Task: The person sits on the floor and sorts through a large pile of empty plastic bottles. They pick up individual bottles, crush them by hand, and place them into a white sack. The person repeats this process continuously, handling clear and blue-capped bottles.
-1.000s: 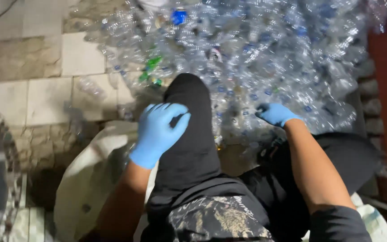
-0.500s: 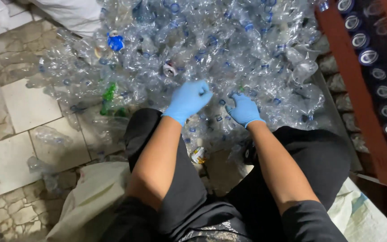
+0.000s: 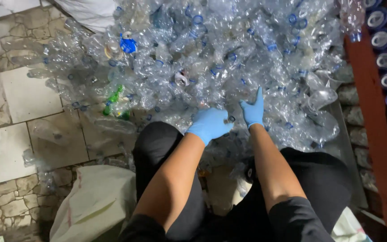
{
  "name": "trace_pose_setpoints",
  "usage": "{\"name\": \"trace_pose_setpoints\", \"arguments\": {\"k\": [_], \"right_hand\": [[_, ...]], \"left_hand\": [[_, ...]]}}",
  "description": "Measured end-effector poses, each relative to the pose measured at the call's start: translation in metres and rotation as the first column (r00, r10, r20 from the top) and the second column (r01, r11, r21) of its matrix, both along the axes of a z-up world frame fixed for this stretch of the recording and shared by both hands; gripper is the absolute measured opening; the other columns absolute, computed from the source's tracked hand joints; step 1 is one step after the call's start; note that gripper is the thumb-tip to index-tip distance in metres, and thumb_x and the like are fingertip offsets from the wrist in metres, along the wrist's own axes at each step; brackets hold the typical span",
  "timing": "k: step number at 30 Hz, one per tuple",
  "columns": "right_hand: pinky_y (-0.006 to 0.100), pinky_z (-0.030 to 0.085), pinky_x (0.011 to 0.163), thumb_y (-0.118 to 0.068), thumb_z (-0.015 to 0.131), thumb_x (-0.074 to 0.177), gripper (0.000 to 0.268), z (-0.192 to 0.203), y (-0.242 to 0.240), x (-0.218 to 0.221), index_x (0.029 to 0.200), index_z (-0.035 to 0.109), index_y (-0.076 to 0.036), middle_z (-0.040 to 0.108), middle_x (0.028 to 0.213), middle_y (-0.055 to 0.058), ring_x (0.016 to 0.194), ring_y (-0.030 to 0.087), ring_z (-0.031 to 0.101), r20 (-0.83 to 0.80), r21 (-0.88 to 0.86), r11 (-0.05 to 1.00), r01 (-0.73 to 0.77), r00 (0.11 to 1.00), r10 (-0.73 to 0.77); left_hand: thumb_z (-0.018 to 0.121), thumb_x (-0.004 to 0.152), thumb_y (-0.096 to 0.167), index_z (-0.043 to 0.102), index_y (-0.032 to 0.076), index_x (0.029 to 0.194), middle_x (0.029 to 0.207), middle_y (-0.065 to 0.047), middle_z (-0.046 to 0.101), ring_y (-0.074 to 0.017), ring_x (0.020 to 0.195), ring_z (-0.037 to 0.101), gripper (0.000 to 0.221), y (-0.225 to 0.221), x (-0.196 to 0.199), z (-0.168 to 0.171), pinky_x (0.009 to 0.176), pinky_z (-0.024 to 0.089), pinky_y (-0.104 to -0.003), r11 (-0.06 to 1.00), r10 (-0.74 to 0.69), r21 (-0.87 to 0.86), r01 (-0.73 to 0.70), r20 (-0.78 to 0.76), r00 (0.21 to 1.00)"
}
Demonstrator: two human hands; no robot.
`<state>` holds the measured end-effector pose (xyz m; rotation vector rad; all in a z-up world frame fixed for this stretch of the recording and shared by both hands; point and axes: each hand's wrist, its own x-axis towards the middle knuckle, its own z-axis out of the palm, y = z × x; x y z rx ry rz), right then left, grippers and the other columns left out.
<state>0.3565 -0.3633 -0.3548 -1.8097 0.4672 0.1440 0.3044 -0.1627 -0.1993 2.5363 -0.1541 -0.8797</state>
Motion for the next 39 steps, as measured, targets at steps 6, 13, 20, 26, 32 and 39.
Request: {"name": "trace_pose_setpoints", "arguments": {"k": [6, 13, 20, 26, 32, 39], "right_hand": [[0.042, 0.055, 0.103, -0.010, 0.086, 0.083, 0.076, -0.023, 0.022, 0.008, 0.150, 0.048, -0.011, 0.061, 0.132, 0.017, 0.118, 0.029, 0.061, 0.157, -0.118, 0.993, -0.010, 0.987, 0.028], [0.041, 0.054, 0.098, -0.028, 0.087, 0.078, 0.065, -0.008, 0.038, -0.006, 0.138, 0.060, -0.023, 0.068, 0.121, 0.007, 0.108, 0.023, 0.069, 0.063, -0.266, 0.963, 0.042, 0.998, -0.026], [0.042, 0.054, 0.097, -0.004, 0.076, 0.082, 0.072, 0.080, 0.060, -0.053, 0.149, 0.050, -0.014, 0.057, 0.121, 0.014, 0.108, 0.027, 0.063, 0.238, -0.142, 0.989, 0.050, 0.971, -0.015], [0.047, 0.053, 0.098, 0.000, 0.075, 0.070, 0.077, 0.157, 0.071, -0.090, 0.143, 0.054, -0.011, 0.059, 0.120, 0.016, 0.112, 0.037, 0.063, 0.547, -0.327, 0.937, -0.122, 0.784, 0.293], [0.045, 0.056, 0.099, -0.011, 0.082, 0.077, 0.076, 0.221, 0.048, -0.118, 0.148, 0.055, -0.016, 0.063, 0.124, 0.010, 0.117, 0.033, 0.064, 0.604, -0.409, 0.870, -0.276, 0.633, 0.485], [0.033, 0.049, 0.108, -0.003, 0.067, 0.094, 0.075, 0.241, -0.003, -0.116, 0.160, 0.035, -0.016, 0.053, 0.135, 0.005, 0.120, 0.016, 0.056, 0.541, 0.276, 0.875, -0.398, 0.816, 0.201]], "left_hand": [[0.051, 0.089, 0.056, 0.070, 0.025, 0.111, 0.117, -0.009, 0.076, -0.0348, 0.119, 0.068, 0.043, 0.011, -0.007, 0.006, 0.097, 0.053, -0.055, 0.999, 0.017, -0.040, -0.018, -0.017, 1.000], [0.051, 0.089, 0.059, 0.068, 0.028, 0.121, 0.126, -0.007, 0.073, -0.0324, 0.125, 0.065, 0.048, 0.023, -0.009, 0.000, 0.101, 0.051, -0.053, 0.999, 0.033, 0.018, -0.034, 0.008, 0.999], [0.053, 0.085, 0.069, 0.050, 0.019, 0.144, 0.137, -0.013, 0.066, -0.0335, 0.130, 0.061, 0.078, 0.019, -0.010, 0.046, 0.101, 0.051, -0.055, 0.978, 0.206, 0.008, -0.206, -0.006, 0.978], [0.081, 0.071, 0.062, 0.041, 0.010, 0.150, 0.136, -0.023, 0.061, -0.0379, 0.131, 0.059, 0.103, 0.010, -0.025, 0.092, 0.109, 0.048, -0.051, 0.608, 0.651, -0.528, -0.593, -0.096, 0.753], [0.074, 0.079, 0.011, 0.050, 0.008, 0.139, 0.111, -0.010, 0.065, -0.0206, 0.113, 0.061, 0.064, -0.004, -0.037, 0.064, 0.106, 0.046, -0.041, 0.056, 0.786, -0.895, -0.443, -0.234, 0.571], [0.065, 0.073, 0.027, 0.067, 0.006, 0.065, 0.061, -0.008, 0.062, -0.0172, 0.064, 0.061, 0.022, -0.028, -0.103, 0.120, 0.068, 0.050, -0.030, -0.080, 0.330, -0.731, -0.678, -0.661, 0.674]]}}
